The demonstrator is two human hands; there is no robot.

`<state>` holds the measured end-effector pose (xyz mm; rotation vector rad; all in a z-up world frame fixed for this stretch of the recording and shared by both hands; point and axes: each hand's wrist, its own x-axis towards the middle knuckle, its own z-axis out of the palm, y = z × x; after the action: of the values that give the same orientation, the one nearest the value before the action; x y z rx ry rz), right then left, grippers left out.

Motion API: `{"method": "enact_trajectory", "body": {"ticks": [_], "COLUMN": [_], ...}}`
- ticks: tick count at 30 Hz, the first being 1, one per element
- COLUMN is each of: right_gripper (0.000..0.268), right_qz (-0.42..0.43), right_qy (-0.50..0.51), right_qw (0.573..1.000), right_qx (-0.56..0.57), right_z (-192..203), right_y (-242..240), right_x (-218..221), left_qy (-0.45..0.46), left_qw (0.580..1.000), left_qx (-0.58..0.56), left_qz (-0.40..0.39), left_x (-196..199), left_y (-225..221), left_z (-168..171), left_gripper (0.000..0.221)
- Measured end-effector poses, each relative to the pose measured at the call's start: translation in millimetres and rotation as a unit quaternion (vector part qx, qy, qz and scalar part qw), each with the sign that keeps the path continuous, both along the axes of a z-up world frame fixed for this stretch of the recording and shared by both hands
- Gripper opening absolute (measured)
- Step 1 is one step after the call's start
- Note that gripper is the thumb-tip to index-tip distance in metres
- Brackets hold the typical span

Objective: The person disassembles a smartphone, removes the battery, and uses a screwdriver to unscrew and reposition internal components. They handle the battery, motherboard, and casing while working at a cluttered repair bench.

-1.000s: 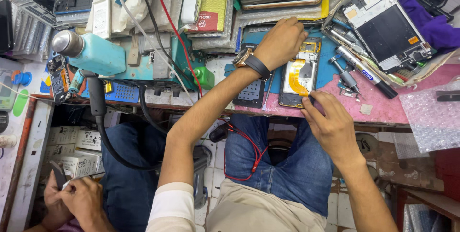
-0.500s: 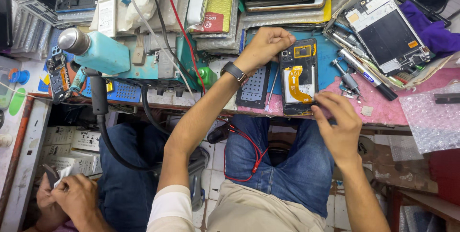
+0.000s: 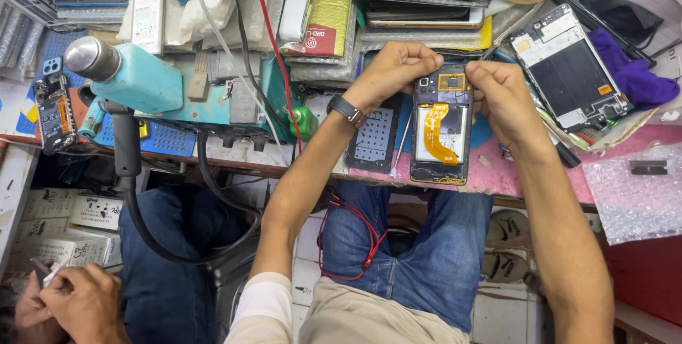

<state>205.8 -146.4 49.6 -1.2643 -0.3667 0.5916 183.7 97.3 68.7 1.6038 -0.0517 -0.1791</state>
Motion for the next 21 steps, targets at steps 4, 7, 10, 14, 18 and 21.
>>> {"method": "enact_trajectory", "body": {"ticks": [4, 7, 10, 14, 18, 21], "right_gripper": [0.032, 0.032, 0.033, 0.036, 0.044, 0.045], "right_qz": [-0.026, -0.051, -0.042, -0.011, 0.003, 0.0], "right_qy": [-0.031, -0.065, -0.07, -0.029, -0.04, -0.058], "right_qw": [0.998, 0.995, 0.994, 0.997, 0.998, 0.998], "right_qx": [0.054, 0.058, 0.071, 0.074, 0.042, 0.027], "right_z": [-3.8, -9.3, -18.7, -21.0, -14.6, -17.7], "right_y": [11.0, 15.8, 8.8, 1.6, 2.2, 1.8], "right_x": [21.8, 29.0, 23.3, 18.7, 22.3, 19.9], "left_qy": [0.045, 0.064, 0.039, 0.011, 0.006, 0.017], "left_qw": [0.997, 0.992, 0.992, 0.995, 0.997, 0.995], "left_qx": [-0.057, -0.106, -0.111, -0.092, -0.066, -0.076], "left_qz": [-0.001, -0.028, -0.049, -0.046, -0.048, -0.056], "left_x": [-4.5, -4.7, -3.9, -5.8, -8.9, -9.2], "left_y": [2.1, 9.0, 11.5, 13.5, 7.7, 7.0], "left_z": [6.4, 8.2, 0.0, -10.5, -14.1, -17.3], "left_gripper": [0.038, 0.044, 0.047, 0.047, 0.046, 0.046]}}
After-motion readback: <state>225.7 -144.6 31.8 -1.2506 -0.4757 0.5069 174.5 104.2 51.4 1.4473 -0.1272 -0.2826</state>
